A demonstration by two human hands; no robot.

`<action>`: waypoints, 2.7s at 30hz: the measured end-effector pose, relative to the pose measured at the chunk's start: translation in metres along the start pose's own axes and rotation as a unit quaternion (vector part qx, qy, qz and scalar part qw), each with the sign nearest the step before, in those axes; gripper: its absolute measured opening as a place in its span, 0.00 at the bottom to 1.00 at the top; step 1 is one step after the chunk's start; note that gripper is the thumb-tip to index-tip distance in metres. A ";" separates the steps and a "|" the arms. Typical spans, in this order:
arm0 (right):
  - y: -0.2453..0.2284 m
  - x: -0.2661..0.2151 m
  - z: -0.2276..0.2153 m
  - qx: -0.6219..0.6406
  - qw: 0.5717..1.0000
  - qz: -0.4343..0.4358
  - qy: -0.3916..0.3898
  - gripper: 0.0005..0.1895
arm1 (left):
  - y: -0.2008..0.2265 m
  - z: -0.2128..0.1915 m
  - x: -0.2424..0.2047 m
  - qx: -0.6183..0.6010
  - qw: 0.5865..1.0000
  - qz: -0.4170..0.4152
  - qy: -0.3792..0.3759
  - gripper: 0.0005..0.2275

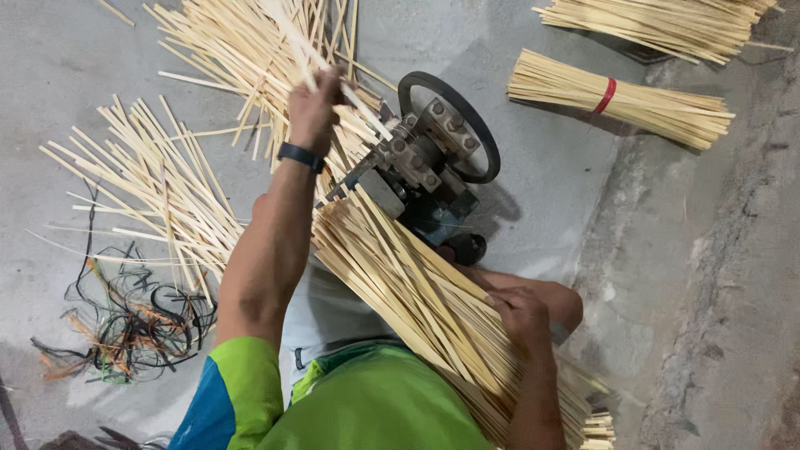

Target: The person thins bamboo strips by pulling them through a machine one by one, while holding the remaining bundle of strips.

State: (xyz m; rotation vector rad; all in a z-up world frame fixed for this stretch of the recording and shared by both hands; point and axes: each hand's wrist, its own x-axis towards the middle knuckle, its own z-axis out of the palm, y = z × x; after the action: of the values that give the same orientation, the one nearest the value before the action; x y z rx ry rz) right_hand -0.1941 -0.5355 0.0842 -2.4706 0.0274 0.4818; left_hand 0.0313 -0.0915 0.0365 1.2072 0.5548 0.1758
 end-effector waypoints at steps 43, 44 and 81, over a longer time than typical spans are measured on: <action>0.026 -0.004 -0.035 -0.067 0.973 -0.070 0.212 0.09 | 0.018 -0.018 -0.032 -0.049 0.993 -0.095 -0.051 0.12; 0.025 0.007 -0.029 -0.067 0.973 -0.070 0.212 0.09 | 0.016 -0.015 -0.030 -0.037 0.992 -0.111 -0.037 0.13; 0.029 -0.008 -0.034 0.033 0.999 -0.019 0.018 0.13 | 0.029 -0.024 -0.010 -0.286 0.956 -0.024 -0.065 0.17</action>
State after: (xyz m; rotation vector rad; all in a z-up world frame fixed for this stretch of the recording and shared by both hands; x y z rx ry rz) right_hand -0.1937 -0.5789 0.0957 -2.4108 0.0107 0.4145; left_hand 0.0158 -0.0648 0.0605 0.6350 0.3791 0.1964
